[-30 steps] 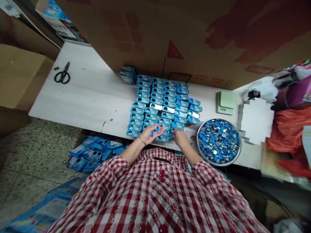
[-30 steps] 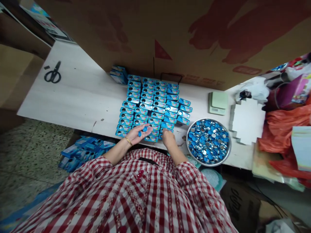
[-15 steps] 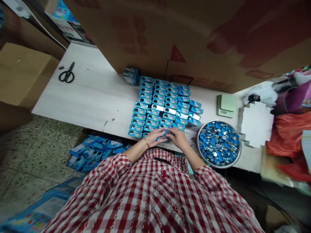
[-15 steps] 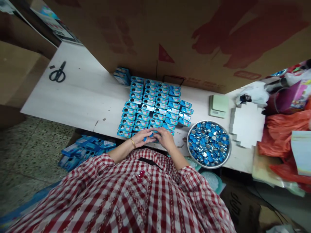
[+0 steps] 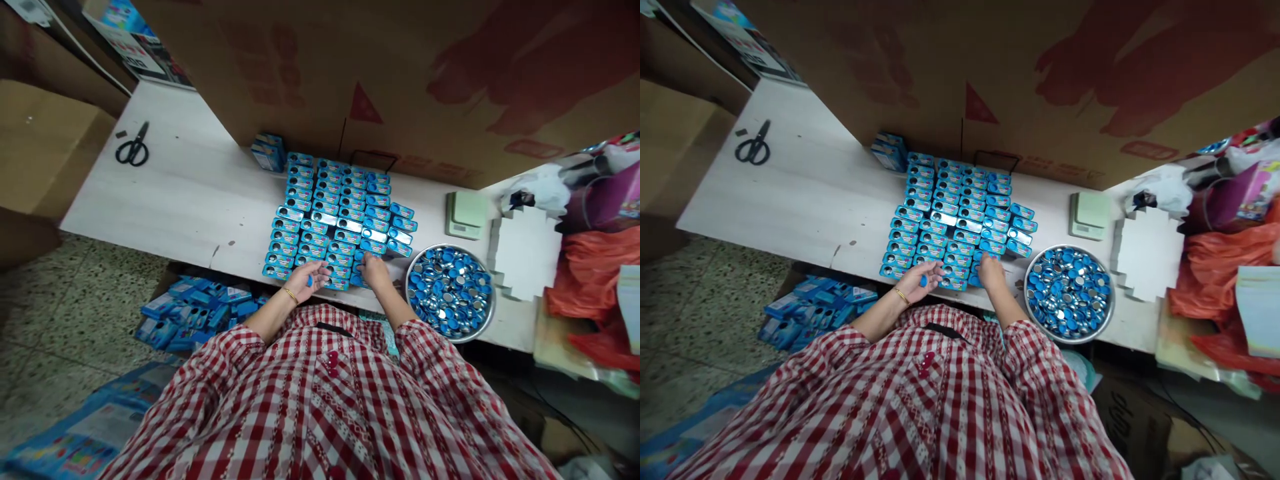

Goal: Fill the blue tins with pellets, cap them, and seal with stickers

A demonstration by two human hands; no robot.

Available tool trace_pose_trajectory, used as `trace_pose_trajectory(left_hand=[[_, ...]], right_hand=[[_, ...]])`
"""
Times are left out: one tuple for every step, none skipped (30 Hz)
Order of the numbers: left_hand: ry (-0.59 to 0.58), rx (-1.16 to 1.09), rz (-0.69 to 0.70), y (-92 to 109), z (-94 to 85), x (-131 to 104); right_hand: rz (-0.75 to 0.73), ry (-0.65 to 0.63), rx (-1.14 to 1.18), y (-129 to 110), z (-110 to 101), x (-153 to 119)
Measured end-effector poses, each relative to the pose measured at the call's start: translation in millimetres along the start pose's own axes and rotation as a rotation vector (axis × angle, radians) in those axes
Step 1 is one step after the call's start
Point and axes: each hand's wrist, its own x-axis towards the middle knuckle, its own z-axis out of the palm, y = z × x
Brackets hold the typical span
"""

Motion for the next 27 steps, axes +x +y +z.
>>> trace_pose_trajectory(left_hand=[[-0.012,-0.034,0.005,1.2,-0.2,-0.7],[-0.024,-0.073,0.006,2.0,-0.3,-1.1],[-0.035,-0.112,0.006,2.4,-0.4,-1.0],[-0.045,-0.148,0.005,2.7,-0.4,-0.5],[-0.058,-0.18,0.006,2.8,-0.2,0.2],[-0.074,-0.204,0.008,2.8,0.2,1.1],[-0.092,-0.219,0.01,2.8,0.9,1.8],[-0.115,-0.224,0.007,2.9,2.1,2.3],[-0.139,-0.222,0.003,3.0,3.5,2.3],[-0.161,-0.213,-0.003,3.0,5.3,1.7],[-0.18,-0.201,-0.008,3.0,7.1,0.6],[-0.194,-0.187,-0.01,2.9,8.8,-1.2],[-0.203,-0.173,-0.008,2.7,10.2,-3.3],[-0.207,-0.159,-0.006,2.4,11.0,-5.7],[-0.208,-0.147,-0.005,2.1,11.1,-8.0],[-0.207,-0.137,-0.005,1.6,10.4,-10.1],[-0.204,-0.132,-0.003,1.1,9.0,-11.7],[-0.201,-0.133,-0.001,0.6,6.9,-12.7],[-0.198,-0.139,0.002,-0.1,4.4,-13.2],[-0.197,-0.149,0.005,-0.8,1.9,-13.2],[-0.196,-0.16,0.007,-1.7,-0.4,-12.9],[-0.195,-0.171,0.005,-2.6,-1.9,-12.2],[-0.194,-0.18,0.003,-3.6,-2.5,-11.4],[-0.189,-0.189,0.004,-4.7,-1.9,-10.4],[-0.178,-0.198,0.005,-6.0,0.0,-9.4],[-0.161,-0.207,0.004,-7.4,2.9,-8.6],[-0.136,-0.218,0.002,-9.1,6.7,-8.0]], right_hand=[[0.017,-0.024,-0.041,-4.3,-1.2,2.7],[0.035,-0.042,-0.075,-8.1,-2.4,5.1],[0.05,-0.056,-0.101,-10.9,-3.5,7.2],[0.059,-0.067,-0.122,-12.9,-4.4,9.0],[0.064,-0.076,-0.138,-14.0,-5.2,10.3],[0.067,-0.081,-0.152,-14.6,-5.7,11.2],[0.068,-0.081,-0.163,-15.0,-6.0,11.8],[0.066,-0.08,-0.173,-15.3,-6.1,12.1],[0.06,-0.081,-0.183,-15.9,-6.0,12.4],[0.052,-0.086,-0.195,-16.9,-5.9,12.9],[0.044,-0.093,-0.205,-18.3,-5.8,13.6],[0.038,-0.103,-0.214,-20.0,-6.1,14.8],[0.035,-0.112,-0.22,-21.7,-6.8,16.4],[0.035,-0.117,-0.222,-23.2,-8.0,18.3],[0.037,-0.118,-0.22,-24.2,-9.7,20.2],[0.04,-0.117,-0.217,-24.5,-11.8,21.6],[0.04,-0.114,-0.215,-24.2,-14.1,22.1],[0.039,-0.11,-0.214,-23.4,-16.3,21.2],[0.035,-0.105,-0.215,-22.4,-17.8,18.5],[0.031,-0.1,-0.221,-21.9,-18.5,13.8],[0.029,-0.084,-0.224,-22.1,-18.1,7.0],[0.02,-0.045,-0.216,-23.6,-16.3,-1.4],[-0.007,0.01,-0.189,-26.7,-13.2,-11.1],[-0.067,0.069,-0.14,-31.5,-9.0,-21.3],[-0.166,0.119,-0.069,-37.8,-3.9,-31.4],[-0.292,0.148,0.016,-45.2,1.8,-40.5],[-0.418,0.154,0.106,-53.1,7.5,-47.9]])
